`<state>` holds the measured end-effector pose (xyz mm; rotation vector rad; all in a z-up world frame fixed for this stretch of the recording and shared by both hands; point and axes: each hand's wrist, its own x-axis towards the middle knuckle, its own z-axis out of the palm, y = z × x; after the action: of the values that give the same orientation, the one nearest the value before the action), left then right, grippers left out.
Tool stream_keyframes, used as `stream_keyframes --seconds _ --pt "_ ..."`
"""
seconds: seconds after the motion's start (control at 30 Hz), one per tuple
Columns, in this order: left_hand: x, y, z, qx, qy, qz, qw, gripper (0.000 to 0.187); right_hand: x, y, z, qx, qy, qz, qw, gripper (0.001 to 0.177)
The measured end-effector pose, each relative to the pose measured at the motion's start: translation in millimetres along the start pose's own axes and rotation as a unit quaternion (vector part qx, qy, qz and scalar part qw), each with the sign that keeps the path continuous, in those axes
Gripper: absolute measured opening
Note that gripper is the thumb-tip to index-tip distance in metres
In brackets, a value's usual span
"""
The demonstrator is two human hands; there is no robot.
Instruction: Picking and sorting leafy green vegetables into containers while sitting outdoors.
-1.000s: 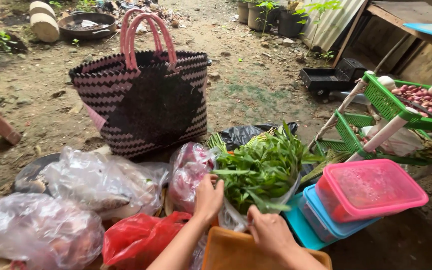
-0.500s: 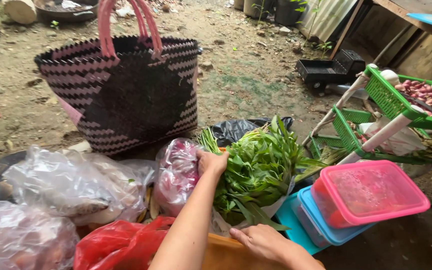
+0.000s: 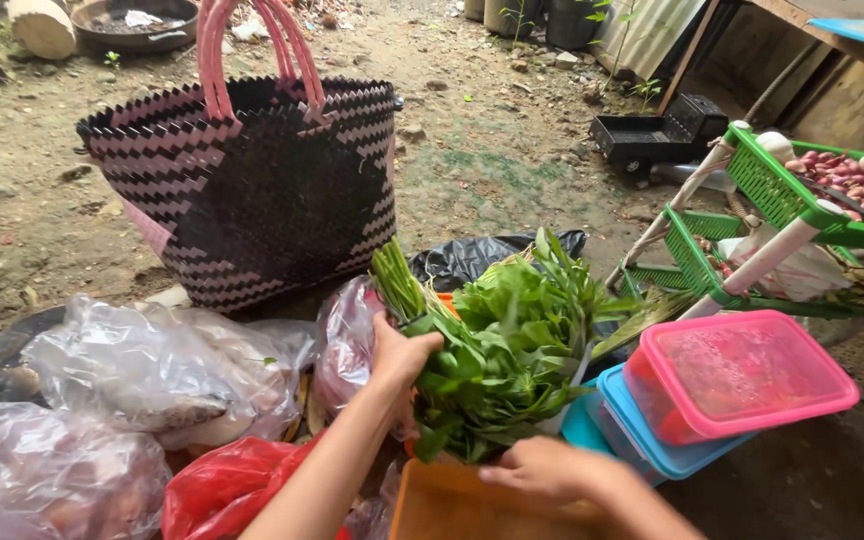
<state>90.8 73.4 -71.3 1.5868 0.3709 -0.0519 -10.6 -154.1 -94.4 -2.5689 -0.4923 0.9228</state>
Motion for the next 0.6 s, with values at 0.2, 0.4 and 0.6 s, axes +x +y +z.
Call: stream_keyframes --seconds 0.2,0.4,0.6 --pt "-16.1 -4.1 -4.5 0.058 0.034 0.012 0.998 0.103 -9.5 -88.4 -171.1 0.0 0.176 0.033 0.984 0.034" --pt "-14.0 -11.0 -12.9 -0.01 -0.019 -0.038 0.999 0.083 148.7 -18.9 -165.7 0.006 0.328 -0.138 0.934 0.04" --pt "-23.7 7.8 -35.5 -0.006 -0.025 -0.124 0.992 0.072 136.2 24.3 -162.0 -0.232 0.067 0.15 0.959 0.052"
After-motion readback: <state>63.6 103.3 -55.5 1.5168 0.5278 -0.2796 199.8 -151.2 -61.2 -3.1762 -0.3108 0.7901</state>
